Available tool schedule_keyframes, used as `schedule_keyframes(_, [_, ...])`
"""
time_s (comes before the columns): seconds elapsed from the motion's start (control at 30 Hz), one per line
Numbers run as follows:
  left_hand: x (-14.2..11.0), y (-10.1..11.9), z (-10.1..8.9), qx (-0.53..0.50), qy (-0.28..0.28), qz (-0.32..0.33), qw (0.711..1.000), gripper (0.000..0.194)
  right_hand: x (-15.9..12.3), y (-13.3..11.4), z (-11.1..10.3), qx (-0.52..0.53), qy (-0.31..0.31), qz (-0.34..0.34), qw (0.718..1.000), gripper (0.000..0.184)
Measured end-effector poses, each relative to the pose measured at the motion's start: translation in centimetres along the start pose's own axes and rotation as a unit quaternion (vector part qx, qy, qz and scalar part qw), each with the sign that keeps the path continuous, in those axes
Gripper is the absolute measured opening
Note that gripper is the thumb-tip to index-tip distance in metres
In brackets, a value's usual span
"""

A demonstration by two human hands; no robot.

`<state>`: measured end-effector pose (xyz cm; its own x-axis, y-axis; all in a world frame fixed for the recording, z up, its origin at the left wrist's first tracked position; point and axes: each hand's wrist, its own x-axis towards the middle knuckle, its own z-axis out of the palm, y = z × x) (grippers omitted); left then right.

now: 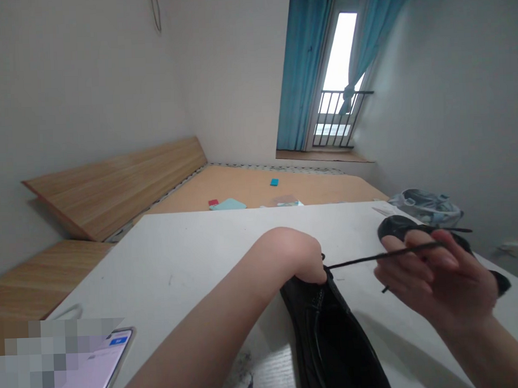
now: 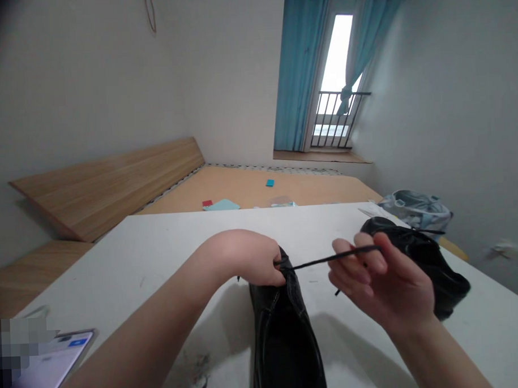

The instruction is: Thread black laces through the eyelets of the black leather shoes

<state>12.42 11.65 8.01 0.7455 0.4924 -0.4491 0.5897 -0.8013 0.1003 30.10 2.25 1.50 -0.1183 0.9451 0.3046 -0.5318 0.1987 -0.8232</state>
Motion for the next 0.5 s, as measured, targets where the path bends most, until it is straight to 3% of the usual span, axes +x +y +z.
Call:
schedule_keyframes(0.1, [0.1,-0.4,-0.1,-0.008,-0.001,0.032,0.999,0.04,-0.4,0.5,0.1,-0.122,-0.187,0.094,0.97,0.043])
schedule_keyframes(0.17, [0.1,-0.8,-0.2,-0.019,0.001,0.057,0.998,0.04,-0.4,0.8,0.1,-0.196,-0.215,0.127,0.948,0.038])
schedule_keyframes(0.3, [0.3,-1.5,-0.4,-0.054,0.02,0.089,0.994,0.038,0.2,1.6,-0.1,-0.14,-0.152,0.126,0.97,0.031])
schedule_keyframes(0.37, [0.4,-1.7,-0.5,-0.086,0.038,0.088,0.992,0.037,0.6,2.0,-0.2,-0.134,-0.079,0.116,0.981,0.03])
schedule_keyframes(0.43, [0.4,-1.8,-0.8,-0.164,0.068,0.094,0.98,0.035,1.2,2.4,-0.2,-0.222,0.017,0.09,0.971,0.027])
schedule_keyframes(0.5, [0.0,-1.8,-1.0,-0.272,0.101,0.13,0.948,0.035,1.6,2.9,-0.1,-0.338,0.064,0.081,0.935,0.024])
